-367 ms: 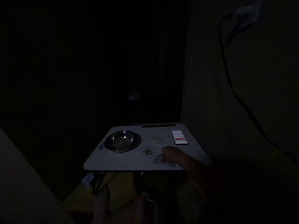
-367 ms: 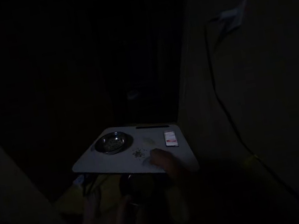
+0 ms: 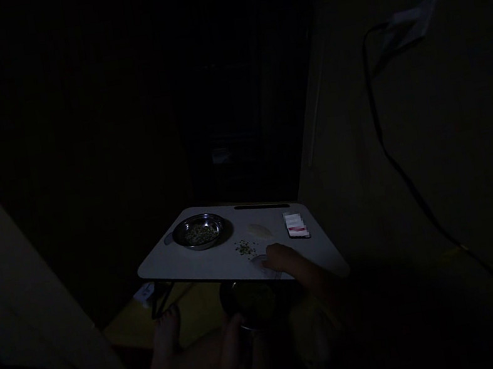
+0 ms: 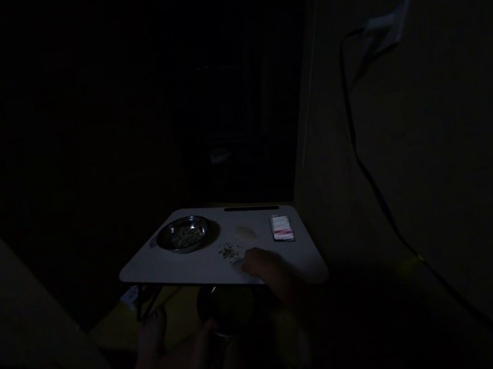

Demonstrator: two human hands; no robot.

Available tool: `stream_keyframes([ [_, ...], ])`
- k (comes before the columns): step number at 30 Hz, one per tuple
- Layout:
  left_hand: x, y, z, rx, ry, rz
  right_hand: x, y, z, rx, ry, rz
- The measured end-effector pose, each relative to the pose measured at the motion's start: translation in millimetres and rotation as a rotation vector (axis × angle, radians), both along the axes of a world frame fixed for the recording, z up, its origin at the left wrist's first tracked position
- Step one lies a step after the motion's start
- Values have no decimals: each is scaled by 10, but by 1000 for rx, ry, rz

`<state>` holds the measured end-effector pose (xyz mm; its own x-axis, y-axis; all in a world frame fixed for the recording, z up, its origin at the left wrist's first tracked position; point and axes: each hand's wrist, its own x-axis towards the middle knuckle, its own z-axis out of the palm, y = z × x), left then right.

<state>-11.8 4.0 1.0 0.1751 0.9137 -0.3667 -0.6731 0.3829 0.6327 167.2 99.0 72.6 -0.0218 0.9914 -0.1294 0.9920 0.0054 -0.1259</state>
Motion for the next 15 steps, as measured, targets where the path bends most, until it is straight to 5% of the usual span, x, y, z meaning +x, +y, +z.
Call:
stream_keyframes([
  [5, -663, 322, 195, -3, 26, 29, -78, -65, 15, -16, 1, -5],
  [8, -812, 404, 226, 8, 32, 22, -90, -98, 28, -11, 13, -20],
  [15, 52, 19, -105, 62, 19, -57, -119, -121, 59, -15, -3, -50],
])
